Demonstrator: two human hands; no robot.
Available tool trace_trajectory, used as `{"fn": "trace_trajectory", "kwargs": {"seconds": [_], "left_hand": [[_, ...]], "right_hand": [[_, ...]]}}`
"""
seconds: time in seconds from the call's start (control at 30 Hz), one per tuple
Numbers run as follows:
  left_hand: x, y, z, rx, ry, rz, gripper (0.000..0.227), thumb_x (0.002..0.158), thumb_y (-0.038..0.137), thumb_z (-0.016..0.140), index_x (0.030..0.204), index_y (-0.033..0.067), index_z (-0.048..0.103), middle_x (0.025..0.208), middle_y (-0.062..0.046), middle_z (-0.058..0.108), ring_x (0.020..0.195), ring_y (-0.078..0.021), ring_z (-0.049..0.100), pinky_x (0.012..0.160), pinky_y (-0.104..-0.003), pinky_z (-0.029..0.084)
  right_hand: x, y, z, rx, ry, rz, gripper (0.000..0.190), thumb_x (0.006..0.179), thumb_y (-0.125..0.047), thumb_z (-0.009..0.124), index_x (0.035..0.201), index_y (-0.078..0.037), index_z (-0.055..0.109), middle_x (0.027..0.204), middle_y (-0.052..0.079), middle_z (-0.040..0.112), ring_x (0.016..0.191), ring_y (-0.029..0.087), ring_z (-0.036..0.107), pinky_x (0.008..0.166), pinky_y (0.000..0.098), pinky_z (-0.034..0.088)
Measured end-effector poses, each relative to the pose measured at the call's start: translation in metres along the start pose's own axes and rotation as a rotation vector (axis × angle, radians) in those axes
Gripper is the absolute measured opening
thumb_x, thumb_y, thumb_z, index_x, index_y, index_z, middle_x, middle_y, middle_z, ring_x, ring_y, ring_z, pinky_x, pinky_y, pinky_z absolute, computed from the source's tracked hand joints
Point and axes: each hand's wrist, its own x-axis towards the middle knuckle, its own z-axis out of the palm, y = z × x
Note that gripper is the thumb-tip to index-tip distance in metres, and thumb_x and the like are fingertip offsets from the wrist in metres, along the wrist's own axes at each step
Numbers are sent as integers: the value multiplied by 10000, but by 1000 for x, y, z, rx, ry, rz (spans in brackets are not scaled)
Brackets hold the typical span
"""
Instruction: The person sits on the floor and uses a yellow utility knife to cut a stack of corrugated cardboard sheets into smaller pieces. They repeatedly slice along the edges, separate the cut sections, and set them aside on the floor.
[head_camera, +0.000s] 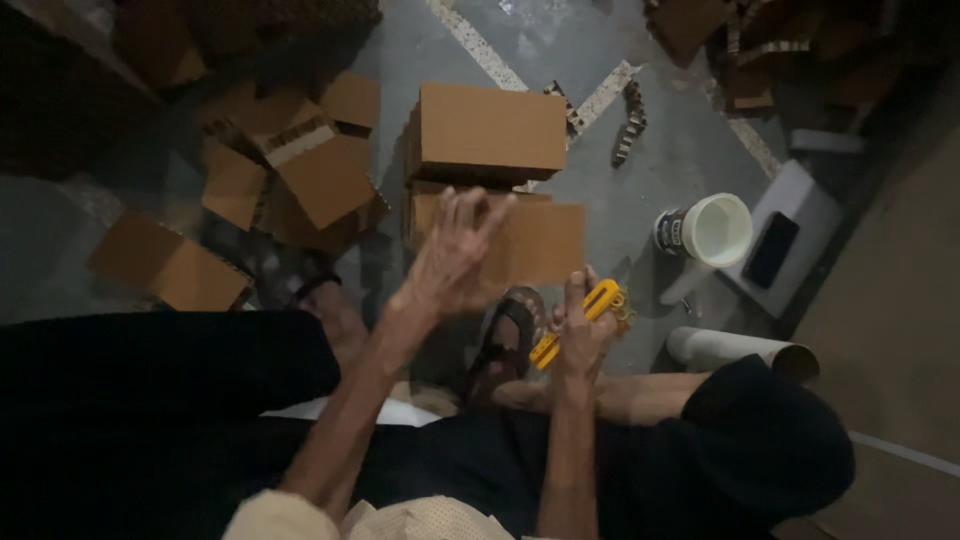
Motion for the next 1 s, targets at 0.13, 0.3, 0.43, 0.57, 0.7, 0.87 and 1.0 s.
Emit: {"fn": "trace_trajectory", "kwargs": {"seconds": [0.13, 0.3, 0.43, 0.57, 0.7, 0.87, 1.0], "left_hand": [[-22, 30, -27, -152, 35, -39, 1197, 636, 417, 927, 1594, 76, 296, 1335, -225, 431, 1273, -423, 441, 1113, -536, 420], [-29, 31, -52, -409, -76, -267, 592, 774, 436, 887, 1186, 65, 680, 1012, -144, 709, 1017, -331, 683, 938, -471, 534], [-27, 36, -60, -781, -133, -303, 435, 820, 341, 788, 1106, 23, 710, 961, -92, 744, 909, -216, 728, 817, -383, 565], [-30, 46, -62, -729, -142, -459, 329, 871, 348, 743, 1006, 48, 744, 811, -116, 733, 723, -224, 679, 681, -378, 529], [-30, 53, -62, -578, 67, -409, 375, 845, 378, 775, 863, 8, 721, 694, -122, 683, 593, -213, 665, 577, -388, 509], [-32, 65, -66, -497, 53, -397, 336, 915, 330, 698, 903, -6, 703, 765, -177, 676, 675, -299, 665, 627, -431, 512], [-33, 67, -80, -542, -146, -454, 263, 970, 239, 611, 939, 0, 713, 786, -195, 704, 737, -305, 718, 745, -427, 538]], "right_hand": [[-8, -15, -1, 44, -14, 10, 282, 1007, -293, 714, 967, -37, 605, 693, 35, 603, 493, 107, 538, 435, 259, 440], [-22, -22, -3, 373, -331, -68, 216, 1097, -238, 650, 1053, -27, 630, 797, 54, 639, 584, 108, 576, 502, 246, 452], [-16, -8, -2, 459, -218, 523, 334, 980, -264, 467, 1137, -21, 635, 982, 86, 722, 798, 160, 732, 690, 305, 614], [-25, 15, -4, 106, -493, 116, 397, 1036, -338, 496, 1183, -3, 651, 999, 62, 714, 802, 133, 707, 644, 297, 594], [-31, 2, 9, -288, -28, -201, 353, 1081, -320, 603, 1055, -1, 752, 879, 70, 732, 720, 117, 659, 611, 273, 519], [-43, -56, 18, -516, -381, -663, 212, 1015, -206, 702, 1066, -1, 711, 869, 83, 693, 727, 141, 651, 638, 283, 507], [-37, -75, 30, -687, -418, -867, 250, 945, -207, 757, 1054, 7, 686, 865, 132, 680, 763, 182, 671, 667, 319, 522]]}}
